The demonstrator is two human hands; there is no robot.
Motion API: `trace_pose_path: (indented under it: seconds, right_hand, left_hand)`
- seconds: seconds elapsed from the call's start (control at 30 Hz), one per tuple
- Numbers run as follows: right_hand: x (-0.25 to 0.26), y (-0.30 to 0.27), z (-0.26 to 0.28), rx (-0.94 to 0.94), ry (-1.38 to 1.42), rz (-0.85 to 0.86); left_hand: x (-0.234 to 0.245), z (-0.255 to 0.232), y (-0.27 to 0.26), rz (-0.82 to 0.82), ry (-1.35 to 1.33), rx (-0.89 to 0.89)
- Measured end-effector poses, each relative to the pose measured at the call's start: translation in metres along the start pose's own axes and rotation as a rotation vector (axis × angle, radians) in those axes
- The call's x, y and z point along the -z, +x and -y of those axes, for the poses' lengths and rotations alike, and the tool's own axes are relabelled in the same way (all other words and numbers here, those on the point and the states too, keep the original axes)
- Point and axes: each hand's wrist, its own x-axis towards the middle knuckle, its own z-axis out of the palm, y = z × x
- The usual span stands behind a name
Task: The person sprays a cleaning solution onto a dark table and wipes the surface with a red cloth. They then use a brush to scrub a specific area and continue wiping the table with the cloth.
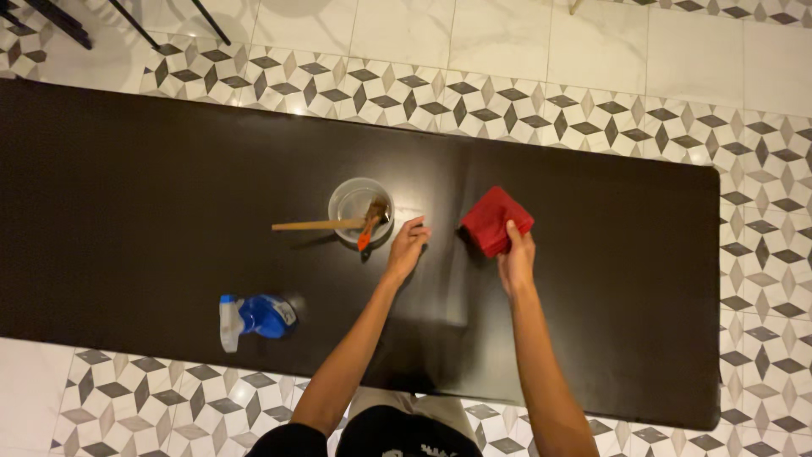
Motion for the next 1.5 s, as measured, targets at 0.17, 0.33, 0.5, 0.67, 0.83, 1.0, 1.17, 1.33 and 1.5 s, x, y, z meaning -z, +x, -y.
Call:
trace_pose_path:
  seconds: [0.17,0.33,0.5,0.67,0.83,1.0,1.17,1.33,1.5]
  right_hand:
    - [0.000,0.071,0.012,0.433,-0.606,-0.114]
    - [-0.032,0.109,0.028,0.580,-0.960,-0.148]
    - [-0.065,0.136,0.009,0.898,-1.282,0.118]
    - [-0.099,0.149,-0.014,0.804,-1.461,0.223]
    - [-0.109,0.154,-0.035,0.788,-1.591,0.283]
    - [-0.121,0.151,-0.040,0.709,-1.590,0.259]
    - [-0.144,0.162,-0.042,0.551,-1.668,0.160]
    - [-0.133,0.176,-0.071,0.741,-1.797,0.128]
    - [-0.113,0.184,-0.080,0.702,-1.853,0.069]
  left_hand:
    - [0.017,0.019,0.025,-0.150,0.175,-0.087]
    - [0.020,0.024,0.033,-0.204,0.233,-0.155]
    - [0.015,-0.006,0.045,-0.211,0.276,-0.105]
    - [0.011,-0.030,0.060,-0.186,0.465,-0.138]
    - [0.002,-0.040,0.073,-0.200,0.570,-0.272]
    - [-0.008,-0.043,0.092,-0.202,0.625,-0.363]
    - [-0.013,-0.034,0.109,-0.196,0.664,-0.428]
    - [-0.011,-0.027,0.114,-0.175,0.689,-0.432]
    - [-0.013,-0.027,0.115,-0.208,0.708,-0.439]
